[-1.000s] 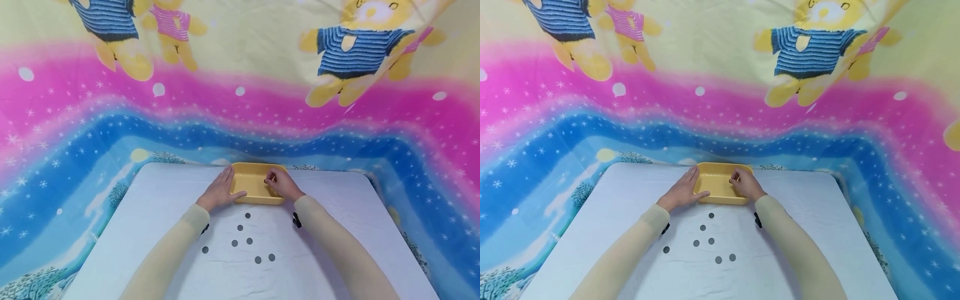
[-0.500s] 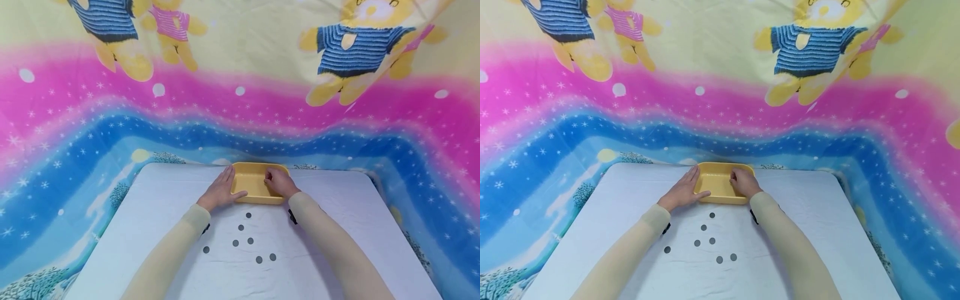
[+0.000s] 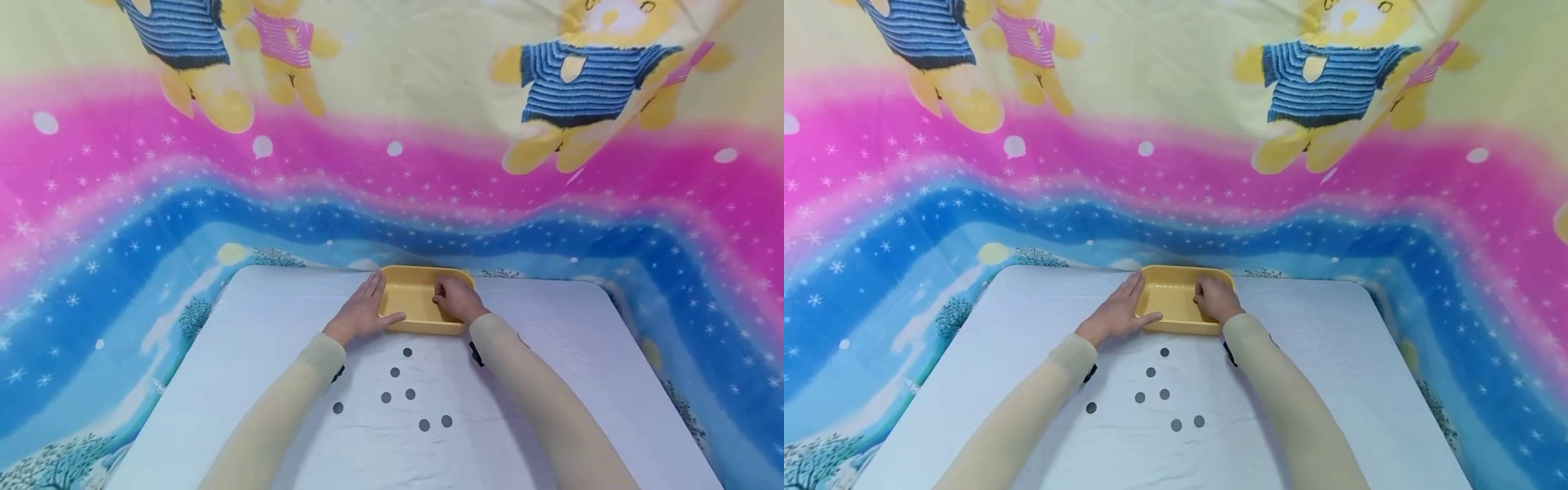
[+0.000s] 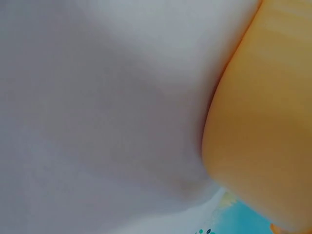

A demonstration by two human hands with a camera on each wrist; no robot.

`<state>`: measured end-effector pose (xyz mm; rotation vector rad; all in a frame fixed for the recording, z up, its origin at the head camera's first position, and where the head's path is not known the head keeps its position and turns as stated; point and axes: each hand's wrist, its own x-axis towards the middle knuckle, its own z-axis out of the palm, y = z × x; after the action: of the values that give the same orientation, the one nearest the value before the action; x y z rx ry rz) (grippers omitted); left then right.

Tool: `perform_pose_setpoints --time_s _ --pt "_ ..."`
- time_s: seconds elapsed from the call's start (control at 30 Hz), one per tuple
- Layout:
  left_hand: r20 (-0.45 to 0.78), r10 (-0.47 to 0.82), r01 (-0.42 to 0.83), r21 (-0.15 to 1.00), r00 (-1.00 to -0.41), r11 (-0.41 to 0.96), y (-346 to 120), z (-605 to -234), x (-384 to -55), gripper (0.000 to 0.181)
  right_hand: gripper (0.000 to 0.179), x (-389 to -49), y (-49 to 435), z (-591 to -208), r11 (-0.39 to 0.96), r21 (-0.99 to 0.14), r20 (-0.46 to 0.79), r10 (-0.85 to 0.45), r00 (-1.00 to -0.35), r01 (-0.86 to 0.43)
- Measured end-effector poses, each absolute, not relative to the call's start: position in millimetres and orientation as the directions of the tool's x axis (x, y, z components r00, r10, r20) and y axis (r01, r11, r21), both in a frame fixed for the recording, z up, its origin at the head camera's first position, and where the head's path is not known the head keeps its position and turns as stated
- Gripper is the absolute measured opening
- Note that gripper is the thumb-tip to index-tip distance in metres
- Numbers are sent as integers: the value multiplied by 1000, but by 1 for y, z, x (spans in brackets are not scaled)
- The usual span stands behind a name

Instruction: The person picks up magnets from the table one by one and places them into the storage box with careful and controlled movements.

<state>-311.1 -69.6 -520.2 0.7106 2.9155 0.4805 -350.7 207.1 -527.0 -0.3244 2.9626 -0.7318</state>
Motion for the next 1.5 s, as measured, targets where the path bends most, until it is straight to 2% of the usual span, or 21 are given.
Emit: perform_pose_setpoints --time_s 0.57,1.07,1.27,1.5 --pt "-27 466 431 335 -884 838 -69 -515 -308 115 8 -349 205 -525 881 -450 -38 -185 -982 -148" --pt "-25 462 430 324 -887 843 -66 -515 -308 115 11 -340 213 -524 806 -513 194 -226 -954 -296" --pt "-24 461 429 328 -887 842 -66 -517 -309 115 11 -328 218 -515 780 -525 217 -264 -940 -340" --pt "-3 459 432 337 -888 837 -67 -518 -310 113 23 -304 223 -502 749 -538 244 -300 -922 -386"
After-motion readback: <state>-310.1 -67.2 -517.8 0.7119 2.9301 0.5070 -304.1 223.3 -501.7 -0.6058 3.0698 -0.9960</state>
